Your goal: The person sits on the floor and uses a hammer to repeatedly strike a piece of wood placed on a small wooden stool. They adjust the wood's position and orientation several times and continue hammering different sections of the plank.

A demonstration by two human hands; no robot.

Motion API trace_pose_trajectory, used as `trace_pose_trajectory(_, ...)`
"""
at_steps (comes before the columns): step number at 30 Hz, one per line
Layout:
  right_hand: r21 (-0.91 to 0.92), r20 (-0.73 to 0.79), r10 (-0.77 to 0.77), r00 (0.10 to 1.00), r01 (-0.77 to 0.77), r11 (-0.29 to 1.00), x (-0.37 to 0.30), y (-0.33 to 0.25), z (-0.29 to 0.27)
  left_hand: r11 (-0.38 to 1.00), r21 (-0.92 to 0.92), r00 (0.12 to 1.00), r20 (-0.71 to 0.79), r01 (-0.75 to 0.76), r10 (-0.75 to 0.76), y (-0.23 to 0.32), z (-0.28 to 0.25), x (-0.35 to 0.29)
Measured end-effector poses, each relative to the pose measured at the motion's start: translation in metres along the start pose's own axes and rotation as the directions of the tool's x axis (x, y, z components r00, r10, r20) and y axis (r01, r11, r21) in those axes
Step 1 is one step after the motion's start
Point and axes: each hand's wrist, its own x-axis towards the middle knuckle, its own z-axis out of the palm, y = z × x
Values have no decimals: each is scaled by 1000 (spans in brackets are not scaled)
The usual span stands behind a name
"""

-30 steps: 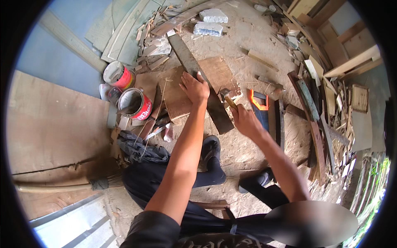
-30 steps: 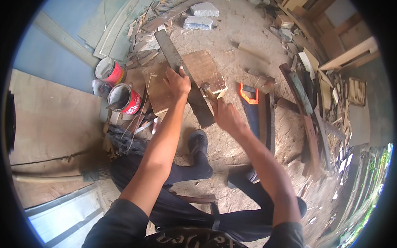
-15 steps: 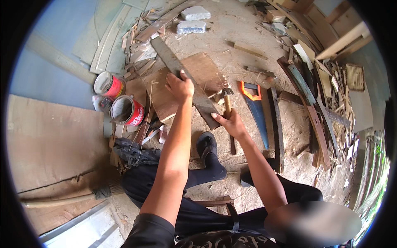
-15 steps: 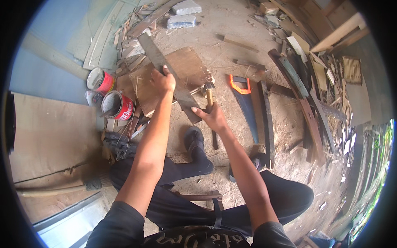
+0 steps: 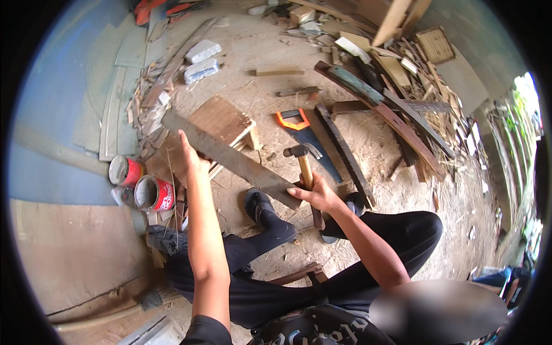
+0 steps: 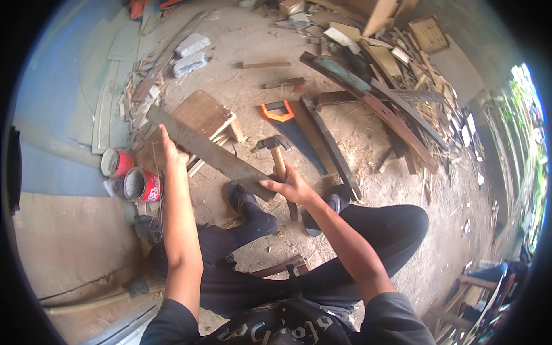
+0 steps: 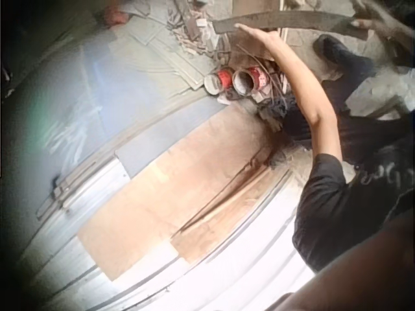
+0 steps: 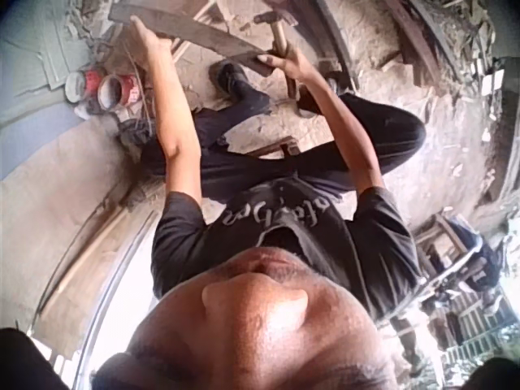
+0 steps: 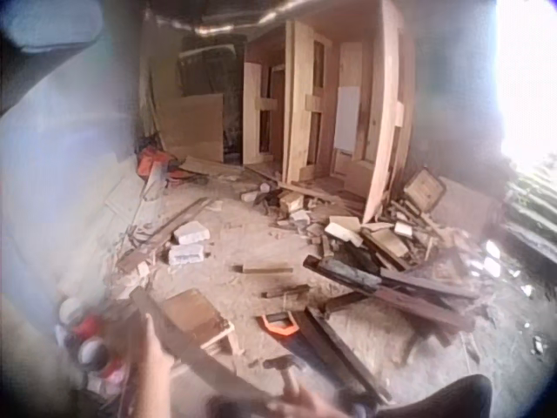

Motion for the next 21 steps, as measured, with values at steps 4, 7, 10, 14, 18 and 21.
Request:
trace_pose_trajectory(4,187,-127,-153,980,175,967,-43,31,-30,984,175,993,118,-19,-2,-13,28,-48)
trace_pose_trajectory(7,-148,-466,-18,885,-58,987,-50,84,-63,990,73,979,178,-118,103,-36,51,-92)
trace_pose_trajectory(10,66,-677,183,713,-189,980,-64,64,-50,884,164,899,114,-437,423,-64,42,-105)
trace_pose_trajectory(14,-327,-684,-53,727,-241,914,-80,107,-66,744,192,768,182,-640,614,-107,58,-124)
trace_pose_trajectory(18,-229,-555,-66,829,-76,970,-82,71,-28,613,371,715,305,-698,629,-128,41,-130)
trace_pose_trajectory(21,-165,-463,73,883,-167,972,-85,67,-13,633,331,714,343,-700,611,-111,57,-149)
